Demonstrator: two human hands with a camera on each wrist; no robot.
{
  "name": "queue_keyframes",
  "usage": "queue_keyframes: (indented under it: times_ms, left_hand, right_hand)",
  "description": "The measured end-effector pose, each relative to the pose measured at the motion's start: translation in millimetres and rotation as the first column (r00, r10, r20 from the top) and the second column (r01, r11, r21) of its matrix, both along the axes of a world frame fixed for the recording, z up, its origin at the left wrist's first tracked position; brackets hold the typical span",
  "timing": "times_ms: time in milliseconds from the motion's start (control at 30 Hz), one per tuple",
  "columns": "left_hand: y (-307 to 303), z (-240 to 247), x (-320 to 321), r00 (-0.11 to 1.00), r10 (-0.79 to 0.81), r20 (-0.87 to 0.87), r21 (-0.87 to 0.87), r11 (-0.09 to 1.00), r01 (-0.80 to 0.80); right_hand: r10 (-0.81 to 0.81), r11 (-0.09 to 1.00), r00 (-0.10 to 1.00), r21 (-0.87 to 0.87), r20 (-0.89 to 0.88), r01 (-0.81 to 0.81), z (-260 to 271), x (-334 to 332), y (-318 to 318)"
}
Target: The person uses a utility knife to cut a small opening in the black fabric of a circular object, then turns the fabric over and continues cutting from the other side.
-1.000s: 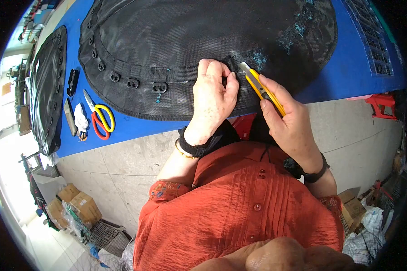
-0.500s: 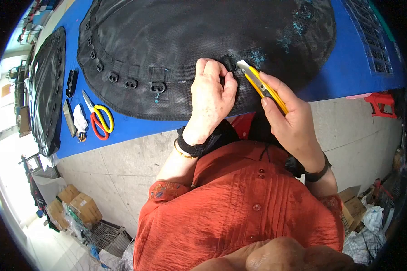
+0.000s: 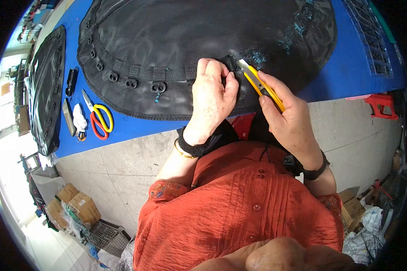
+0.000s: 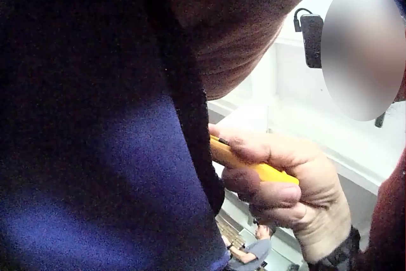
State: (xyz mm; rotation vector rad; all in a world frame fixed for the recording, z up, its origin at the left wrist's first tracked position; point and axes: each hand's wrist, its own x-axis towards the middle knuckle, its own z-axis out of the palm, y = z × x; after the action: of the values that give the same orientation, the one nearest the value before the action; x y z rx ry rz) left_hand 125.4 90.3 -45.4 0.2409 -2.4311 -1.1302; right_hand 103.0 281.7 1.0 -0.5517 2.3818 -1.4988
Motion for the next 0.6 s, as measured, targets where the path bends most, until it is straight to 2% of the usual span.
queue_keyframes:
  times_ms: [133,300,400,500,600]
  left_hand:
    - [0.2,-0.9,-0.2,1.000,0.002,-0.002,-0.005,1.000,-0.002]
    - [0.2,-0.8,-0.1,1.000,0.001,0.005,-0.024,1.000,-0.001]
    - [0.7,1.3,-0.1,1.000,0.010,0.028,-0.003,1.000,-0.010]
    - [-0.7,-2.0,-0.1,1.000,-0.018,-0.007,-0.061,0.998,0.018]
    - [0.7,-1.1,-0.5,1.000,0.016,0.011,-0.025,1.000,-0.016]
  right_hand:
    - [0.008,1.000,1.000,0.007,0.004,-0.008,1.8,-0.6,1.5]
    - [0.010,1.000,0.997,-0.025,-0.073,-0.012,-1.0,-0.1,-0.9]
    - [0.024,1.000,0.999,0.014,-0.030,-0.024,5.3,0.9,2.0]
    - [0.048,0.999,0.997,-0.005,-0.061,-0.048,7.4,1.4,4.6]
    - [0.049,0.998,0.995,-0.039,-0.090,-0.052,2.7,3.5,7.2]
